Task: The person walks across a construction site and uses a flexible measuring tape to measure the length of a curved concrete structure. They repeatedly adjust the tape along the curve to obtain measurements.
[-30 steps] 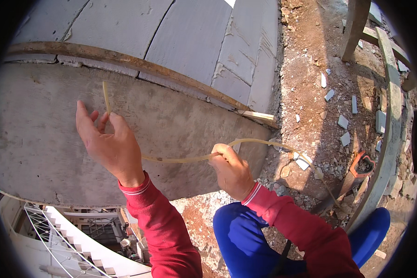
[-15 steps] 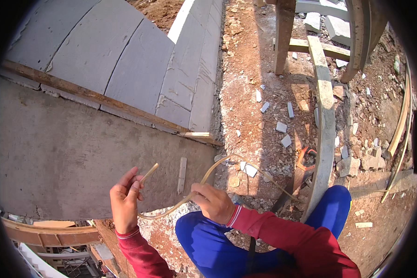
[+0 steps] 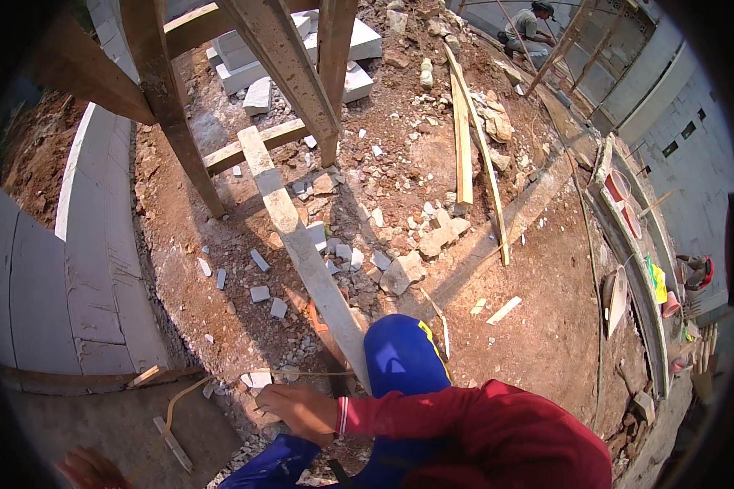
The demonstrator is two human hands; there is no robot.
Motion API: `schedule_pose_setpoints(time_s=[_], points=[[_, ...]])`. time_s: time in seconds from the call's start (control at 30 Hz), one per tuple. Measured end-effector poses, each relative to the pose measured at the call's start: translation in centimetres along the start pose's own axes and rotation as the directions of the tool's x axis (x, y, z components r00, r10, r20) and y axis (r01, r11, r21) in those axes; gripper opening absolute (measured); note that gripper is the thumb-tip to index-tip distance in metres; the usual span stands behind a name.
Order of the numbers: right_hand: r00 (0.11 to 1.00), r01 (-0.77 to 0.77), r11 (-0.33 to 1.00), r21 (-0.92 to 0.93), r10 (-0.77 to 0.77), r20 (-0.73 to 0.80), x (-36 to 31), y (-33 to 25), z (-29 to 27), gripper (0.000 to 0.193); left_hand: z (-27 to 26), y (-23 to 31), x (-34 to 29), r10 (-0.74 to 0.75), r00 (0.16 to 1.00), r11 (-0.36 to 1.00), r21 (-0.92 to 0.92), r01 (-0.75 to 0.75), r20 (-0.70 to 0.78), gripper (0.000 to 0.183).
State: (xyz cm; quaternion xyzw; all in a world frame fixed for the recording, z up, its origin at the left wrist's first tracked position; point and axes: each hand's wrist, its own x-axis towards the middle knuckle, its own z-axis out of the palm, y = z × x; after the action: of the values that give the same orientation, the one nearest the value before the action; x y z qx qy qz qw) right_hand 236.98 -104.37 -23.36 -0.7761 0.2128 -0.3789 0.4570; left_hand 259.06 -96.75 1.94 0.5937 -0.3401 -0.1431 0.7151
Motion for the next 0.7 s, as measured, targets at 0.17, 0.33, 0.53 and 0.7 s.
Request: schedule_pose_setpoints(time_s=[0.17,0.33,0.53,0.7], points=[[0.908,-0.311,0.950,-0.009,0.294,-0.299,-2.8,2.6,-7.6,0.011,0.7,-2.0,-1.3,0.131,0.991,0.990,0.043,-0.131,-0.004,0.049],[0.787,-0.511,0.847,0.145,0.529,-0.318,-2.0,3.8,-7.5,0.009,0.7,-2.1,-2.3,0.032,0.978,0.999,0.006,-0.031,-0.206,0.050],[0.839,-0.415,0.883,0.219,0.465,-0.282,-3.0,6.1,-7.1,0.010,-2.3,-3.6,-6.0,0.110,0.992,0.981,0.166,-0.099,-0.056,0.037],[0.852,-0.458,0.880,0.130,0.476,-0.219,-3.9,7.7,-6.9,0.010,-6.2,-7.9,-12.3,-0.071,0.975,0.997,0.022,0.078,-0.212,0.034]])
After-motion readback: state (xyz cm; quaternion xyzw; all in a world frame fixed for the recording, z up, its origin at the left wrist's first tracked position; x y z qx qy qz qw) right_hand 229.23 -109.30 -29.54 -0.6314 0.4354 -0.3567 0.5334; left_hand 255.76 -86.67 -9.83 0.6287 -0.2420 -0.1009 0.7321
